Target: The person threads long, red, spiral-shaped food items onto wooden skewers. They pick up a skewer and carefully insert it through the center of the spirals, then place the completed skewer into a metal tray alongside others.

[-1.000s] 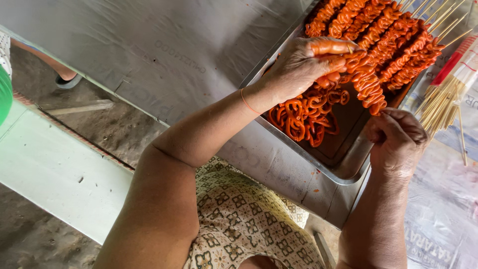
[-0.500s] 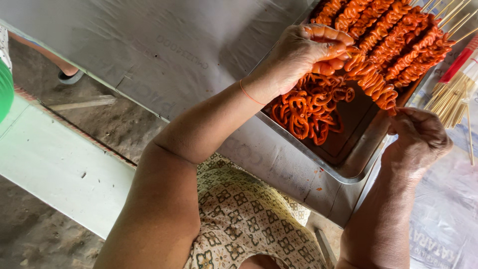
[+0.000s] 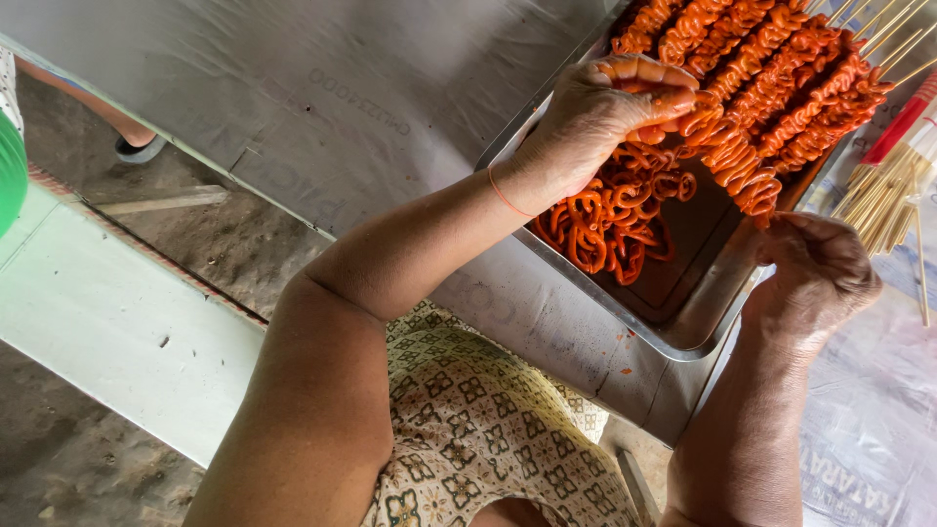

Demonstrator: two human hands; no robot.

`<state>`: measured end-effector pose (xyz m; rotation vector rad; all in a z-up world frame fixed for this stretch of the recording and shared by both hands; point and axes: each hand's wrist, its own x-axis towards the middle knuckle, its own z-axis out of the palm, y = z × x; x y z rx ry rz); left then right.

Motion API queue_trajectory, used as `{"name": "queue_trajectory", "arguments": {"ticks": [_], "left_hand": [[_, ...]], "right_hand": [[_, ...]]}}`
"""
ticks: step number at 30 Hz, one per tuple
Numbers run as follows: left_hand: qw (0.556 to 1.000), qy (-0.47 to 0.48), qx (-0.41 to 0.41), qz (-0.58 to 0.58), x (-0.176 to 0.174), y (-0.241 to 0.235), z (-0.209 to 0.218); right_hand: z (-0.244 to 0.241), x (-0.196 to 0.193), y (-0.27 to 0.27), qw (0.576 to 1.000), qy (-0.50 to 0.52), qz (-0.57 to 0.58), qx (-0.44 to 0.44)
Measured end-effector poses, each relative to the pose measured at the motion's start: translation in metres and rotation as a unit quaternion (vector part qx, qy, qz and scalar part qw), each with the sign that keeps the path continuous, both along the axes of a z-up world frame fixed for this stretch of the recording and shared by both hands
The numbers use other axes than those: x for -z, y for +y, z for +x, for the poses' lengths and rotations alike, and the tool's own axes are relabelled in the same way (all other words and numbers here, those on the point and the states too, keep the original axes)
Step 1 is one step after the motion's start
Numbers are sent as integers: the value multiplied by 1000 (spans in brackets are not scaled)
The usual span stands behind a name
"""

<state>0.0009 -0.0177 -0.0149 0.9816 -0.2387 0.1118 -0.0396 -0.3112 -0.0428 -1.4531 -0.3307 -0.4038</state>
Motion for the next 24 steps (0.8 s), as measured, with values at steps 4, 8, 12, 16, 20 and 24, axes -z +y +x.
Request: {"name": "queue_trajectory", "arguments": {"ticks": [4, 8, 12, 16, 20, 24], "left_hand": [[999, -28, 5, -28, 4, -8, 0], [998, -55, 8, -6, -2, -10, -6], [996, -88, 15, 32, -13, -7, -10], [990, -112, 39, 80, -8, -12, -10], [985, -134, 12, 109, -4, -7, -2], [968, -175, -47, 176, -6, 1, -1]], "right_hand": [[2, 1, 5, 999, 25, 22, 6], [-2, 1, 10, 999, 13, 44, -8], [-6, -2, 13, 999, 13, 49, -7], [-9, -5, 19, 999, -25, 20, 8], [-13, -14, 21, 993, -21, -111, 45], [-20, -19, 23, 969, -11, -240, 56]]}}
